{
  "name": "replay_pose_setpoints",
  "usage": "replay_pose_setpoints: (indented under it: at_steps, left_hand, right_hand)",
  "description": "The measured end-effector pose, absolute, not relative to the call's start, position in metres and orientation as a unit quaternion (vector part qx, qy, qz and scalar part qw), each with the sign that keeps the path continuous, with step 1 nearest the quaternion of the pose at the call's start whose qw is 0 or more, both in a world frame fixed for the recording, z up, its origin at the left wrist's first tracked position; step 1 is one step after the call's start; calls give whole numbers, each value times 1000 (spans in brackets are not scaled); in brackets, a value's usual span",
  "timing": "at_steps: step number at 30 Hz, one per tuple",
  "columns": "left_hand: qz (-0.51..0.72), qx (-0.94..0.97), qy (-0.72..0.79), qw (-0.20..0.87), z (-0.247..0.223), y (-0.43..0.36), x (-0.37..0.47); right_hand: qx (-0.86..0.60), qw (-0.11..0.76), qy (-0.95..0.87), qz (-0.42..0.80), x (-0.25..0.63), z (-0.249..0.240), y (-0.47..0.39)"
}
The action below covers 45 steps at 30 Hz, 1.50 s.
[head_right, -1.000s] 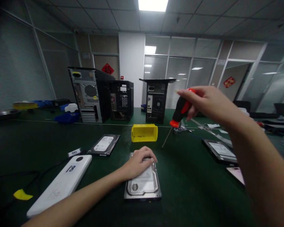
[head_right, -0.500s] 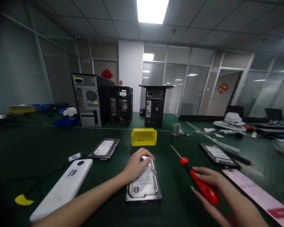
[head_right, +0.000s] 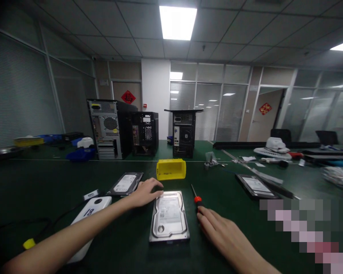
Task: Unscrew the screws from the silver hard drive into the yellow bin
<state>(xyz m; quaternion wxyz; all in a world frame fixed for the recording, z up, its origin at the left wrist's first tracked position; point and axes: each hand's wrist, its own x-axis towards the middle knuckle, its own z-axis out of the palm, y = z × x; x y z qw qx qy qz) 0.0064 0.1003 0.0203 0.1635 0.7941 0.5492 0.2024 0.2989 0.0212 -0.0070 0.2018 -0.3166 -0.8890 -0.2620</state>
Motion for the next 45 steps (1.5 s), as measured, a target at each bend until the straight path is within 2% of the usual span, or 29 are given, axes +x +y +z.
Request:
replay_pose_setpoints:
  at_steps: [10, 15, 21, 27, 31, 37, 45]
  left_hand:
    - [74, 769, 532, 347, 21, 39, -11]
    - [34, 804, 479, 350, 21, 36, -6]
    - [86, 778, 504, 365, 15, 31, -5]
    - [108, 762, 526, 362, 12, 27, -1]
    - [116, 760, 519, 373, 14, 25, 0]
    - [141, 770, 504, 366, 4, 29, -2]
    - [147, 767, 504, 370, -3, 32, -3]
  right_hand:
    - [-312, 208, -901, -219, 292, -11, 27]
    - [-326, 184, -903, -209, 302, -17, 27]
    - [-386, 129, -903, -136, 316, -26, 26]
    - [-432, 93, -897, -9, 307, 0, 38]
    - [-422, 50, -905, 26, 293, 14, 45]
    - [-419, 67, -902, 74, 278, 11, 39]
    - [-467, 28, -877, 110, 265, 23, 22]
